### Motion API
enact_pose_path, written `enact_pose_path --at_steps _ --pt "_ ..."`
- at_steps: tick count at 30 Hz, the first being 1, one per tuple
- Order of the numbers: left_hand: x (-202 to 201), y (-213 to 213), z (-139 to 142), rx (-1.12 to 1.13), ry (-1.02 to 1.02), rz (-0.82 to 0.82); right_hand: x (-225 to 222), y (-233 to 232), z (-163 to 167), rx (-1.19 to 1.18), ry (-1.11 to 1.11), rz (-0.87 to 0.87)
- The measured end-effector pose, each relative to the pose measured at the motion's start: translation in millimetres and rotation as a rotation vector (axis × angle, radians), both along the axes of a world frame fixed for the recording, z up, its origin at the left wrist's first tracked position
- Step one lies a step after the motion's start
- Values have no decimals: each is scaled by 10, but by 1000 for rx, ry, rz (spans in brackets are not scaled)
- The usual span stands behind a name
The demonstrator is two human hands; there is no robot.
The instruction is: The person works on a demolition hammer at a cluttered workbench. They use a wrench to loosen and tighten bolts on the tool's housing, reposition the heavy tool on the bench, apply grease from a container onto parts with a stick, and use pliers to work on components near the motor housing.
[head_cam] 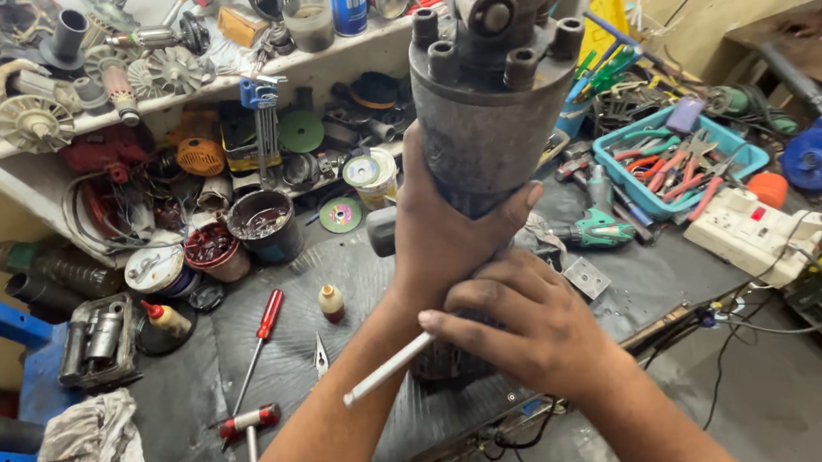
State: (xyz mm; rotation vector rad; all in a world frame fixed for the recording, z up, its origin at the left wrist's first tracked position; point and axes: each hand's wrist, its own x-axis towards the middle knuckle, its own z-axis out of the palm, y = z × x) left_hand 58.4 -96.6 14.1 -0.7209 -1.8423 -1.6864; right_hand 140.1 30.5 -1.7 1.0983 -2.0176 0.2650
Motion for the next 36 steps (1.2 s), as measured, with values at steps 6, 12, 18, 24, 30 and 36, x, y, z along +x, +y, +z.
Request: enact_pose_path --at_steps 6,12,18,24,30,36 --pt "-53 29 -90 -24 12 15 -146 -16 -127 -136 188 109" --pt "-73 57 -125 41 -65 -136 -401 -17 -226 -68 477 323" --pt "-153 57 -134 45 -207 -199 -306 529 -860 -453 148 524" --pt "-212 221 -122 78 -193 -110 -290 1719 -2082 -826 -1016 -68" --pt "-236 557 -214 28 -109 276 -579 1997 -2722 -729 -1488 -203" --pt "-243 407 -320 178 -119 670 -738 1797 -2601 -705 -1582 -172"
